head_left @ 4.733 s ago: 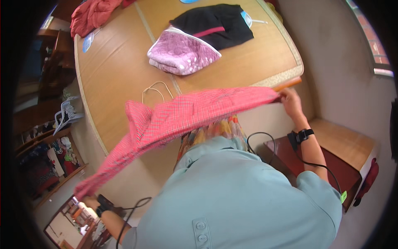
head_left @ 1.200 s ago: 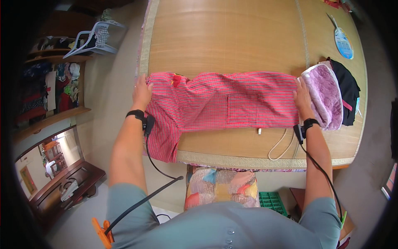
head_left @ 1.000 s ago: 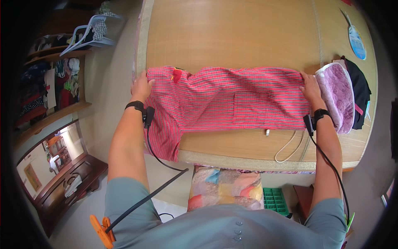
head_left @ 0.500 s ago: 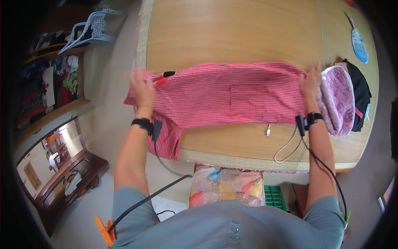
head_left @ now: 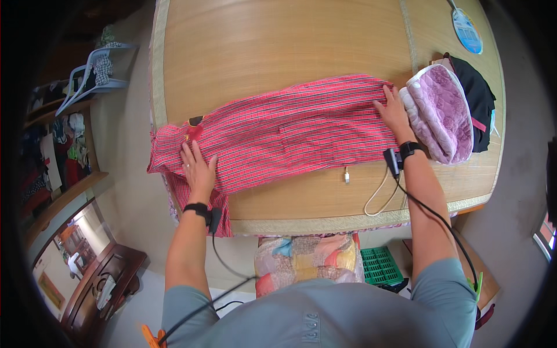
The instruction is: Folding various items of clothing on a bed and placing them into a cupboard.
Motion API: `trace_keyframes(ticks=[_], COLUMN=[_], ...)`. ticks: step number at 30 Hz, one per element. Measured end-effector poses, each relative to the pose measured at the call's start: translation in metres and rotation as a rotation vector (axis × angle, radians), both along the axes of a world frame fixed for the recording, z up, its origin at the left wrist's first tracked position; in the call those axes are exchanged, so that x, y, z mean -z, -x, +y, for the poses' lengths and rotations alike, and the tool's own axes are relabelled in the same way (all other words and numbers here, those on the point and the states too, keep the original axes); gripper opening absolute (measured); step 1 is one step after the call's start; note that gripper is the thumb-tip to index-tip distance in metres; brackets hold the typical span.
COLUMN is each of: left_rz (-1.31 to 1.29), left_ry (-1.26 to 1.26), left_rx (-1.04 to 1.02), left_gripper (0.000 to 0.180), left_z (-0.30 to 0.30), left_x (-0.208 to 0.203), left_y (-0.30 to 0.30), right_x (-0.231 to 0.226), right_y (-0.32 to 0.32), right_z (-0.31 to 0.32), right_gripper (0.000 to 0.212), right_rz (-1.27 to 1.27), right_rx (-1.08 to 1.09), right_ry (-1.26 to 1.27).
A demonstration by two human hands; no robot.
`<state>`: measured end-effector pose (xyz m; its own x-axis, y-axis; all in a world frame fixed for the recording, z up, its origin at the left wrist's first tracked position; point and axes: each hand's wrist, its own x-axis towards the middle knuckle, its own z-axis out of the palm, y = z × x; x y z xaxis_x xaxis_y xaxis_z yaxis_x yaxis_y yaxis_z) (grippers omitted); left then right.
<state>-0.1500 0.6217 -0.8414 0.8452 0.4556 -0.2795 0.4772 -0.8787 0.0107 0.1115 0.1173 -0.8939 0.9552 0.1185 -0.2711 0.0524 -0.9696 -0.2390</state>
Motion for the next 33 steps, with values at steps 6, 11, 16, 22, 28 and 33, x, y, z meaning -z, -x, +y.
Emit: trace_keyframes(ticks=[6, 11, 16, 22, 28, 33], left_rz=[0.192, 0.288, 0.314, 0.448, 0.011, -0.118], left_ry=[-0.033, 0.041, 0.108, 0.287, 0.214, 0.404], left_rx=[0.248, 0.223, 0.080, -0.154, 0.215, 0.527], left_gripper=[0.082, 0.090, 0.092, 0.092, 0.070, 0.066], left_z=[-0.024, -0.033, -0.042, -0.034, -0.089, -0.203], left_x=[-0.008, -0.004, -0.024, -0.029, -0.047, -0.032], left_y=[0.042, 0.051, 0.098, 0.165, 0.107, 0.032], right_x=[-0.037, -0.033, -0.043, -0.030, -0.041, 0.007], right_y=[0.005, 0.029, 0.079, 0.081, 0.063, 0.093], right_z=[0.041, 0.045, 0.064, -0.016, -0.073, -0.096], right_gripper=[0.072, 0.081, 0.080, 0.074, 0.049, 0.044], right_rz=[-0.299, 0.070, 0.005, 0.114, -0.012, 0.090], right_rx=[-0.181, -0.255, -0.337, 0.030, 0.274, 0.432], right_ry=[0.085, 0.174, 0.053, 0.008, -0.056, -0.071])
